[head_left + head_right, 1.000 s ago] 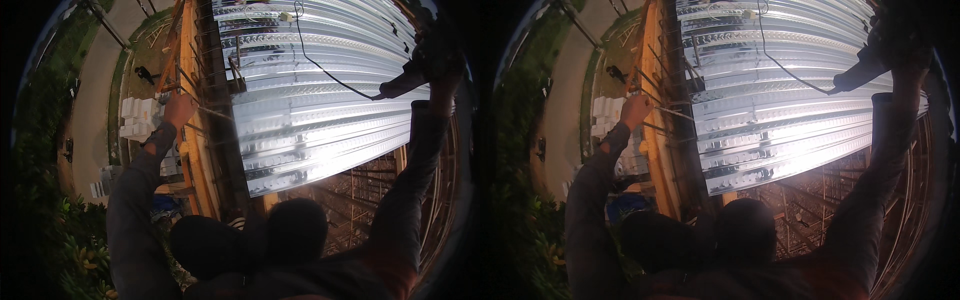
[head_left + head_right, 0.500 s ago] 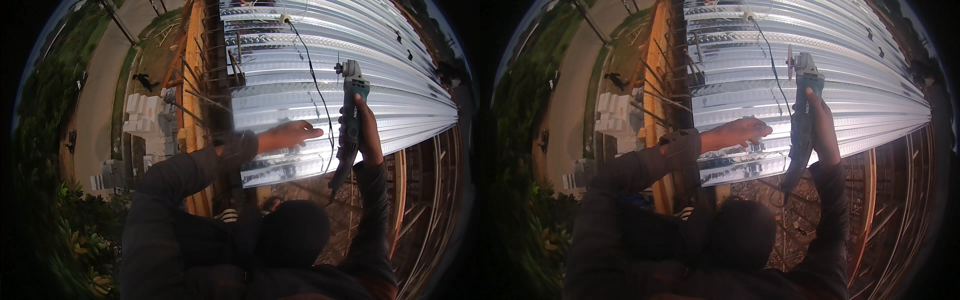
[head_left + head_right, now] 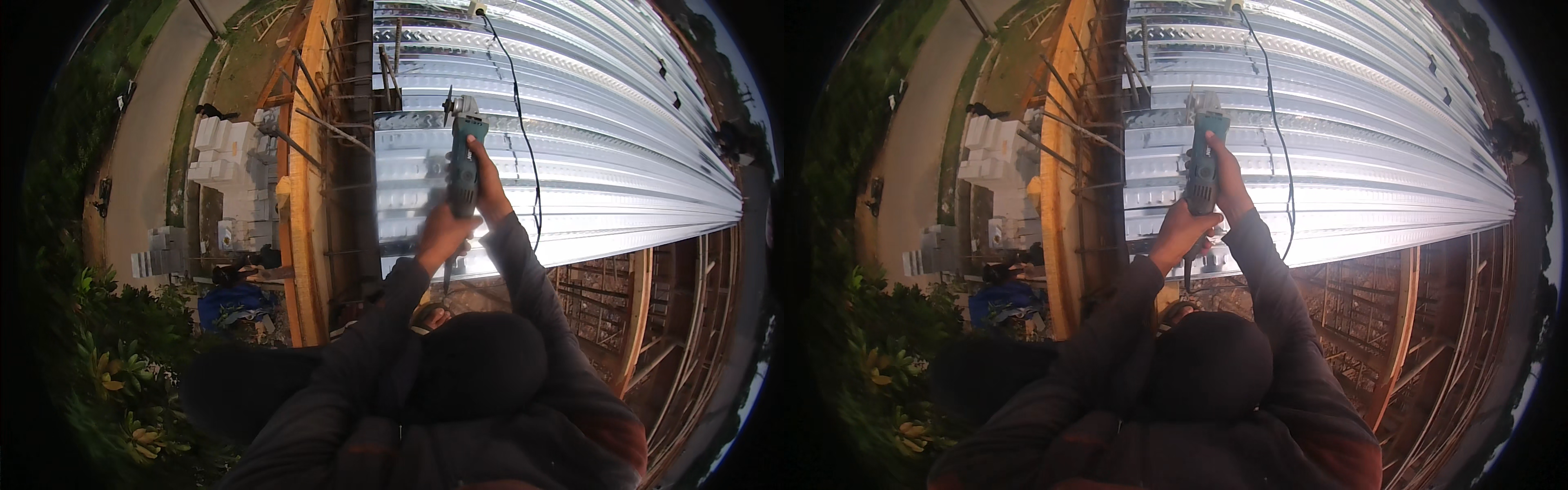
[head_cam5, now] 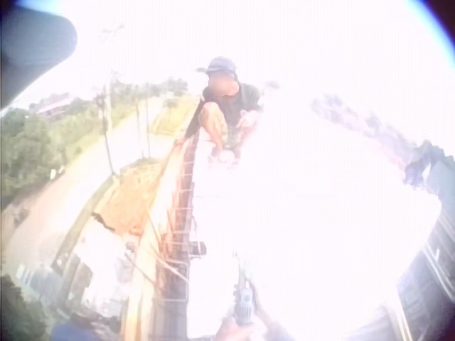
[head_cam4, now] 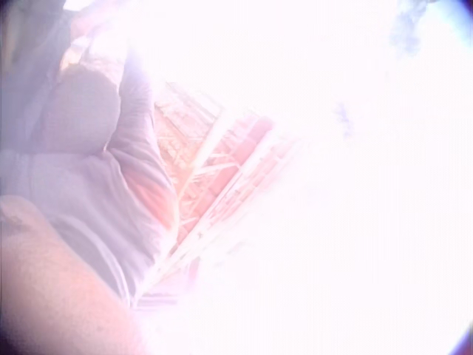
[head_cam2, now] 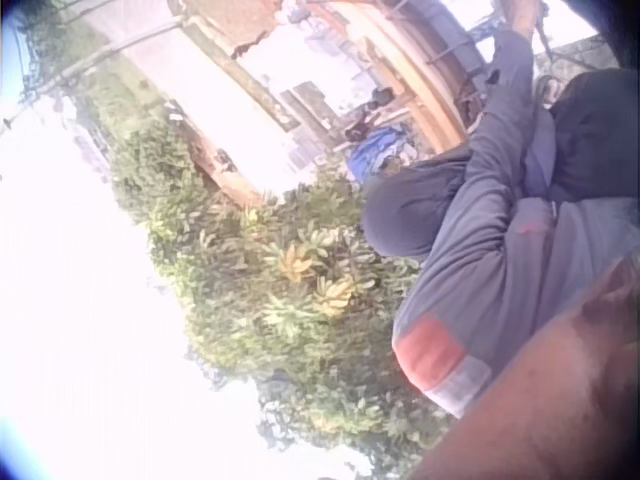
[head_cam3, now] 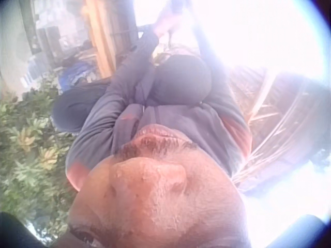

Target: The person uses an angle grinder to cut corrugated metal sheets on a roof. They reposition the sheets and continue cutting along the edges while another worker is present nearby.

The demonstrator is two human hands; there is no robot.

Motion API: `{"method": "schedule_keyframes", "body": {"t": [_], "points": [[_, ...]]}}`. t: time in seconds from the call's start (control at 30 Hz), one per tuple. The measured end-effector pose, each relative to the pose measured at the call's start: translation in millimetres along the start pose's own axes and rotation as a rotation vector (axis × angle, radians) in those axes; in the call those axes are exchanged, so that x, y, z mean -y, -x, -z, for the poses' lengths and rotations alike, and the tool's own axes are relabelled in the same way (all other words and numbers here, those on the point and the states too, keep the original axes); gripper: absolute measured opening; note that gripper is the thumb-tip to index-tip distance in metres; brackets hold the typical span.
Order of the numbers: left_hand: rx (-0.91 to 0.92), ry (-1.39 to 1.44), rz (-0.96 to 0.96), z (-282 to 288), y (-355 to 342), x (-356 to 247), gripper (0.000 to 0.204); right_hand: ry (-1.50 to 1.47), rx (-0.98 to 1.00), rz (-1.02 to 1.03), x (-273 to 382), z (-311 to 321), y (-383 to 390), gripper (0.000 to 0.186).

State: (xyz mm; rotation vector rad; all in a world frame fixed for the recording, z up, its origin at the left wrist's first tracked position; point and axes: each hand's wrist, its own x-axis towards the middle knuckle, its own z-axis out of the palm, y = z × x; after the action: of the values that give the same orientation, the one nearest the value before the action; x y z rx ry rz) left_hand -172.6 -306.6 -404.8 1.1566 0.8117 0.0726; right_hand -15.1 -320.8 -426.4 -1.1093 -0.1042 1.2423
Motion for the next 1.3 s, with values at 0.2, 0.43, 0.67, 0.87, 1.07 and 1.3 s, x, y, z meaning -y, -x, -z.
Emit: {"method": "schedule_keyframes", "body": {"t": [0.2,0.43,0.67,0.87,1.07,1.3], "points": [[-0.415,-0.225,-0.240,-7,-61,9,0.043,0.331,0.009,0.015,13,-15,-38,0.052],[-0.412,-0.234,-0.235,5,-114,12,0.059,0.273,0.012,-0.034,11,-7,-90,0.029],[-0.595,-0.275,-0.204,0,-98,0,0.050,0.319,-0.014,0.001,-1,-7,-102,0.034],[-0.548,-0.223,-0.271,5,-108,17,0.039,0.383,-0.033,0.064,-9,-13,-100,0.031],[-0.462,-0.183,-0.202,11,-117,22,0.037,0.402,-0.091,0.091,-13,-12,-107,0.030],[-0.496,-0.247,-0.232,19,-104,10,0.037,0.363,-0.107,0.071,-18,-11,-111,0.028]]}}
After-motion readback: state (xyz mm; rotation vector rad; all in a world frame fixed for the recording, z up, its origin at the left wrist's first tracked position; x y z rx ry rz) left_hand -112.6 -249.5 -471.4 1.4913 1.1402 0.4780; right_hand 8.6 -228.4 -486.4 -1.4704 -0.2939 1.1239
